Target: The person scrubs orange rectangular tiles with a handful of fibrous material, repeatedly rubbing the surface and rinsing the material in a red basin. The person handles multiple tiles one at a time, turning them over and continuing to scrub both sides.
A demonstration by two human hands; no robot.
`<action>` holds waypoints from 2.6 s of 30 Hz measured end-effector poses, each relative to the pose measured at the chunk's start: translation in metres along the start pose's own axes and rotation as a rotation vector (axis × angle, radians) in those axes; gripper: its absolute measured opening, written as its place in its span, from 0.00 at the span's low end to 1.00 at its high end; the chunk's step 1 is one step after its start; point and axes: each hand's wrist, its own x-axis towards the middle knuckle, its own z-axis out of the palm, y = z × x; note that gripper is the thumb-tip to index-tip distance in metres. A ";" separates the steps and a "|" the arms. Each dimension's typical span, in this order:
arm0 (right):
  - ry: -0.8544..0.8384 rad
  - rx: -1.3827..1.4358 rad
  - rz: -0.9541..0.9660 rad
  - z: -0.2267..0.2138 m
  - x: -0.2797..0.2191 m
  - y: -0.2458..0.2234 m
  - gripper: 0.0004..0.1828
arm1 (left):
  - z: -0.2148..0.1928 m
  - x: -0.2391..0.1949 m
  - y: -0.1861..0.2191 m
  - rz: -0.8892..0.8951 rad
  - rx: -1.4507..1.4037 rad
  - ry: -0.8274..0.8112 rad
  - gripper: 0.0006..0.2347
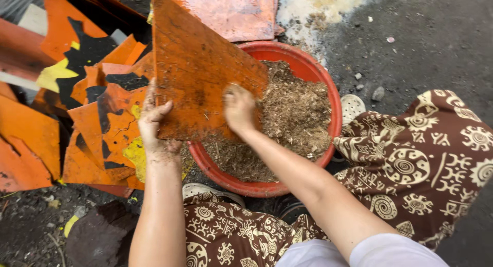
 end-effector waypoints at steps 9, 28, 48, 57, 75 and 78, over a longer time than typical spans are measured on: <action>-0.102 -0.180 -0.325 -0.020 -0.071 0.018 0.30 | -0.009 0.002 0.015 -0.127 0.332 0.117 0.28; -0.548 -0.633 0.314 -0.123 -0.023 0.136 0.56 | -0.068 -0.011 0.061 -0.377 1.054 0.081 0.14; -0.441 -0.486 0.296 -0.163 -0.027 0.147 0.64 | -0.129 -0.139 0.108 -0.030 0.733 0.433 0.17; -0.171 -0.402 0.338 -0.167 -0.026 0.203 0.32 | -0.170 -0.079 0.019 -0.522 1.161 0.526 0.14; -0.553 -0.312 -0.724 -0.098 -0.050 -0.036 0.51 | -0.083 -0.003 -0.003 -0.201 0.720 0.185 0.18; -0.237 -0.270 -0.813 -0.097 -0.058 -0.049 0.36 | -0.062 0.005 -0.007 -0.217 0.649 0.150 0.23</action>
